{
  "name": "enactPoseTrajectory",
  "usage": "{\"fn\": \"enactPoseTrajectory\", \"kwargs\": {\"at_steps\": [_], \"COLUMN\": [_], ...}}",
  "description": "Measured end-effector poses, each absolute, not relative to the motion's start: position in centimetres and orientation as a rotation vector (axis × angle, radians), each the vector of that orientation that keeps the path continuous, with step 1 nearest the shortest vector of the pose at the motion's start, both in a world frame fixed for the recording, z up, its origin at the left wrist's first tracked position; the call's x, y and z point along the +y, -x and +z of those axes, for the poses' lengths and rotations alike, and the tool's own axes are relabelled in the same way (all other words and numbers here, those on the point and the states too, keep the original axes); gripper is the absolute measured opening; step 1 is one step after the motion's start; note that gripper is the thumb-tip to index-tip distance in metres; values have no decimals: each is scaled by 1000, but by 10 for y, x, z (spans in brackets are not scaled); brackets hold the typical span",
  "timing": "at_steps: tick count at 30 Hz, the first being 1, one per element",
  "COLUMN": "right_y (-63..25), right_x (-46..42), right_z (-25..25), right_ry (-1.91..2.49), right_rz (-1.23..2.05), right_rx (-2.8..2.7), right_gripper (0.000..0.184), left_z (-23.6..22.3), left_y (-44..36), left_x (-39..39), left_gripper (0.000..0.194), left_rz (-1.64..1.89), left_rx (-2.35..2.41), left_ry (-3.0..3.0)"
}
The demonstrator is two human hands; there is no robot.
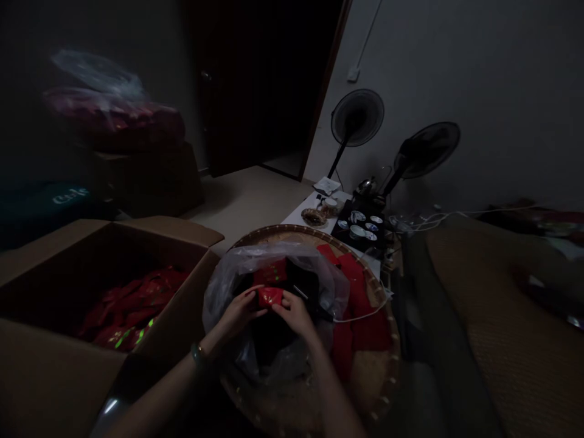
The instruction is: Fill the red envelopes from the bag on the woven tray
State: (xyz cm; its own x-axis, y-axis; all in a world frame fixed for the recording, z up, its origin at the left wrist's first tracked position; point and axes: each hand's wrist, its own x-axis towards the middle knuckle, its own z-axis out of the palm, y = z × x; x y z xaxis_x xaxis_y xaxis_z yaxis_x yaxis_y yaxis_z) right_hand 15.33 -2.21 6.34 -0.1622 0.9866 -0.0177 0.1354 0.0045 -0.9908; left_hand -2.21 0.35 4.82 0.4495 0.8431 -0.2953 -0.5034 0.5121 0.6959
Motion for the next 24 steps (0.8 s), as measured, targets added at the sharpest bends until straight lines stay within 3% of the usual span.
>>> {"fn": "enactPoseTrajectory", "kwargs": {"at_steps": [6, 12, 18, 24], "right_y": [-156, -152, -132, -127], "right_x": [-21, -19, -20, -20], "right_z": [57, 55, 63, 69], "right_ry": [1298, 1521, 1666, 1623], "right_rz": [1289, 1181, 763, 685], "right_rx": [-1519, -1851, -2378, -2614], "right_gripper": [39, 28, 30, 19], "left_z": [36, 51, 63, 51], "left_y": [23, 21, 17, 24], "left_x": [8, 4, 11, 30], "left_gripper": [31, 38, 22, 21], "left_rz": [785, 1091, 766, 499], "left_rx": [728, 1097, 1113, 1087], "left_ry": [-660, -1530, -1855, -1860]}}
